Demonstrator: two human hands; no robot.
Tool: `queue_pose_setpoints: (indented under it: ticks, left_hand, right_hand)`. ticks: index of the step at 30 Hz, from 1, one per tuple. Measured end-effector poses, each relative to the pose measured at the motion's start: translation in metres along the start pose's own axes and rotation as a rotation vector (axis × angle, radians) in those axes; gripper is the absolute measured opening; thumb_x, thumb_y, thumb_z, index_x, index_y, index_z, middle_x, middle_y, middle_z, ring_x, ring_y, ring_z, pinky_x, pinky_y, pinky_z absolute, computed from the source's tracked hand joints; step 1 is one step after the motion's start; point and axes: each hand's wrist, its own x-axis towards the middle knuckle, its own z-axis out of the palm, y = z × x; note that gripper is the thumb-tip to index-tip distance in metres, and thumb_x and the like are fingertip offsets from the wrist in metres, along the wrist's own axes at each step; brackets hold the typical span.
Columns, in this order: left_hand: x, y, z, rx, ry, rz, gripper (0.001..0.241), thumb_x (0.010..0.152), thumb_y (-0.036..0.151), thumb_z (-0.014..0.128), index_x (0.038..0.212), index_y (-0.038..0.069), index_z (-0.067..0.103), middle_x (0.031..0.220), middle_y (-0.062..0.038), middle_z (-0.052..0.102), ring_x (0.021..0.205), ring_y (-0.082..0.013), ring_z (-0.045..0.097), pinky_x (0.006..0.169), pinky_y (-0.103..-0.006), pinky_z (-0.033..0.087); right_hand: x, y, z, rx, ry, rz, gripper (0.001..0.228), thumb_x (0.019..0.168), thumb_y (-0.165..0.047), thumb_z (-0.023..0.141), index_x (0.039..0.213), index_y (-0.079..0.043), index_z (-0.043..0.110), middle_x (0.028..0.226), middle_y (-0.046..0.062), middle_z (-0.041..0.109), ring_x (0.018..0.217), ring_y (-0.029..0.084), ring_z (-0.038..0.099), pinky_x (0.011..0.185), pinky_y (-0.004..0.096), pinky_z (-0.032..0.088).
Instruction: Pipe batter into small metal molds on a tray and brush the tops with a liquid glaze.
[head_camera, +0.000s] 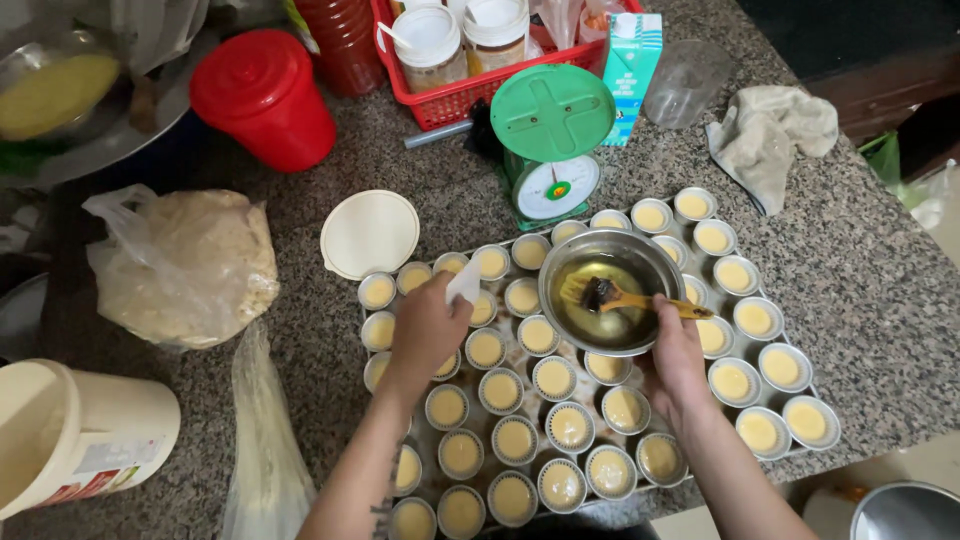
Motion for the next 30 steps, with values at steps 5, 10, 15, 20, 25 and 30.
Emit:
queue_pose_setpoints:
  ticks: [5,10,15,20,25,30]
  left_hand:
    - [-0.011,-0.007,0.025,0.026,0.052,-0.013,0.042,0.091,0.020,0.054,0.122,-0.004,0.068,0.090,-0.025,0.073,0.089,-0.0473,0.072,0.077,-0.0541,0.059]
    - [-0.043,0.019,0.007,0.081,0.115,0.011,0.030,0.089,0.021,0.055,0.107,0.002,0.069,0.080,-0.025,0.068,0.080,-0.0511,0.068,0.067,-0.0590,0.054]
    - [-0.056,0.007,0.024,-0.050,-0.064,-0.078,0.047,0.091,0.020,0.052,0.131,-0.001,0.065,0.104,-0.030,0.072,0.099,-0.0529,0.068,0.082,-0.0602,0.057]
    - [-0.063,0.024,-0.005,0.041,-0.063,0.010,0.035,0.090,0.023,0.055,0.116,0.007,0.073,0.097,-0.022,0.074,0.098,-0.0481,0.070,0.081,-0.0580,0.058]
    - [-0.054,-0.012,0.013,0.193,-0.060,0.285,0.024,0.081,0.021,0.062,0.099,0.015,0.077,0.084,-0.012,0.073,0.086,-0.0401,0.072,0.082,-0.0516,0.053]
    - [-0.086,0.007,0.001,0.136,-0.053,0.349,0.020,0.080,0.024,0.064,0.094,0.014,0.075,0.075,-0.014,0.068,0.083,-0.0421,0.067,0.079,-0.0528,0.051]
  right_hand:
    - [-0.017,-0.009,0.002,-0.006,-0.013,0.016,0.058,0.100,-0.045,0.061,0.141,-0.007,0.043,0.122,0.014,0.060,0.104,0.029,0.060,0.078,0.047,0.044]
    - [-0.005,-0.003,-0.006,-0.014,-0.012,0.016,0.059,0.100,-0.046,0.061,0.141,-0.008,0.043,0.125,0.014,0.061,0.108,0.030,0.060,0.080,0.049,0.043]
    - [-0.014,-0.003,-0.004,0.015,-0.049,0.005,0.055,0.101,-0.042,0.060,0.139,-0.005,0.043,0.120,0.017,0.061,0.101,0.029,0.061,0.074,0.045,0.050]
    - [-0.021,0.002,-0.013,-0.003,-0.020,0.001,0.053,0.101,-0.044,0.060,0.136,-0.008,0.044,0.116,0.012,0.061,0.098,0.025,0.061,0.071,0.040,0.046]
    - [-0.033,-0.005,-0.015,-0.012,-0.018,0.015,0.053,0.101,-0.045,0.059,0.137,-0.010,0.043,0.118,0.010,0.060,0.101,0.025,0.059,0.074,0.041,0.044]
    - [-0.038,-0.008,-0.020,0.004,-0.016,0.024,0.051,0.101,-0.044,0.059,0.137,-0.011,0.043,0.118,0.010,0.062,0.099,0.024,0.061,0.071,0.040,0.043]
